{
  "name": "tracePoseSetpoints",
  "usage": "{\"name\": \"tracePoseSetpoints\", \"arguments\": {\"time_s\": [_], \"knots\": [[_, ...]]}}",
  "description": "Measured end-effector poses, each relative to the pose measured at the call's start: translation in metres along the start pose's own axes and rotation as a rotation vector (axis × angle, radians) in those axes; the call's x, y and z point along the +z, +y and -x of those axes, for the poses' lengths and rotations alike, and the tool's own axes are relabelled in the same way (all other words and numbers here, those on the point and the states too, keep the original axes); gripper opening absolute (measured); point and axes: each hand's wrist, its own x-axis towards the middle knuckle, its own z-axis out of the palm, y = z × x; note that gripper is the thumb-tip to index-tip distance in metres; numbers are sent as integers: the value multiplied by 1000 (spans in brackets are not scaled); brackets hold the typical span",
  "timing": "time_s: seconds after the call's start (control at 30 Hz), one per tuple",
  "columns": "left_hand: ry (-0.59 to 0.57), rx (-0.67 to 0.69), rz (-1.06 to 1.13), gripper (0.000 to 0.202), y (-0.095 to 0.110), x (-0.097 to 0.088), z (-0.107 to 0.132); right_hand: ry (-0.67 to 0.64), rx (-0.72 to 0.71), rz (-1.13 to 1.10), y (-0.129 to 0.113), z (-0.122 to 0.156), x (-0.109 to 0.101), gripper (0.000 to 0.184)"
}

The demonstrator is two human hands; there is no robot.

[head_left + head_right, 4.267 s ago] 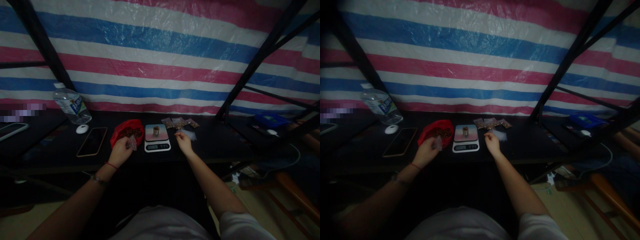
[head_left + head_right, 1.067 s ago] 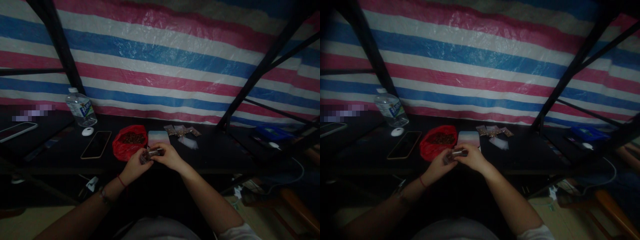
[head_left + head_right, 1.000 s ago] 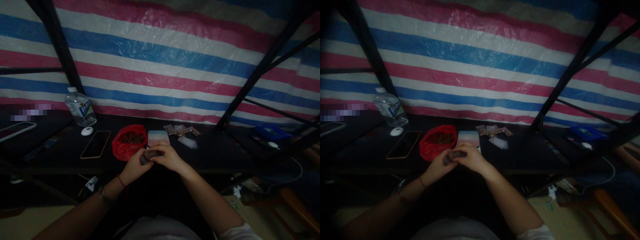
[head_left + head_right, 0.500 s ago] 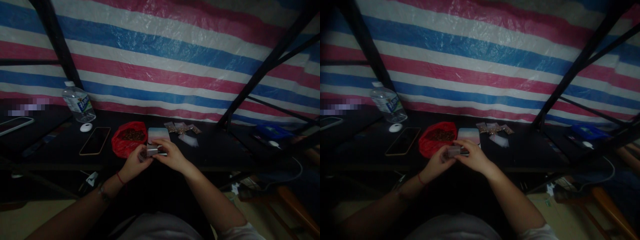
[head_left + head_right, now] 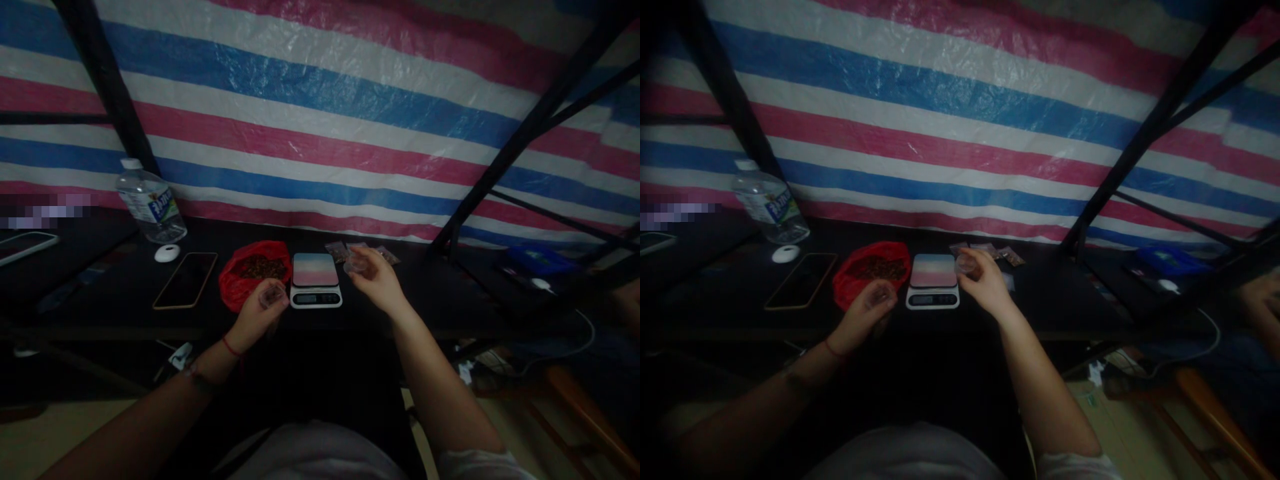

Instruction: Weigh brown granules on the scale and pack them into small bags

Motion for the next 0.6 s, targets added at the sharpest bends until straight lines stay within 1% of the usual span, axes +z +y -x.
{"name": "tracePoseSetpoints", "arguments": {"time_s": [0.13, 0.27, 0.47, 0.6], "knots": [[38, -50, 16, 27, -2, -1, -2, 11, 71, 18, 17, -1, 2, 51], [54, -72, 43, 29, -7, -3, -4, 14, 135, -25, 28, -3, 2, 55], [42, -96, 49, 28, -9, -4, -5, 28, 134, 2, 34, -5, -2, 47], [45, -104, 51, 29, -10, -4, -5, 39, 154, 9, 38, -5, -1, 45]]}}
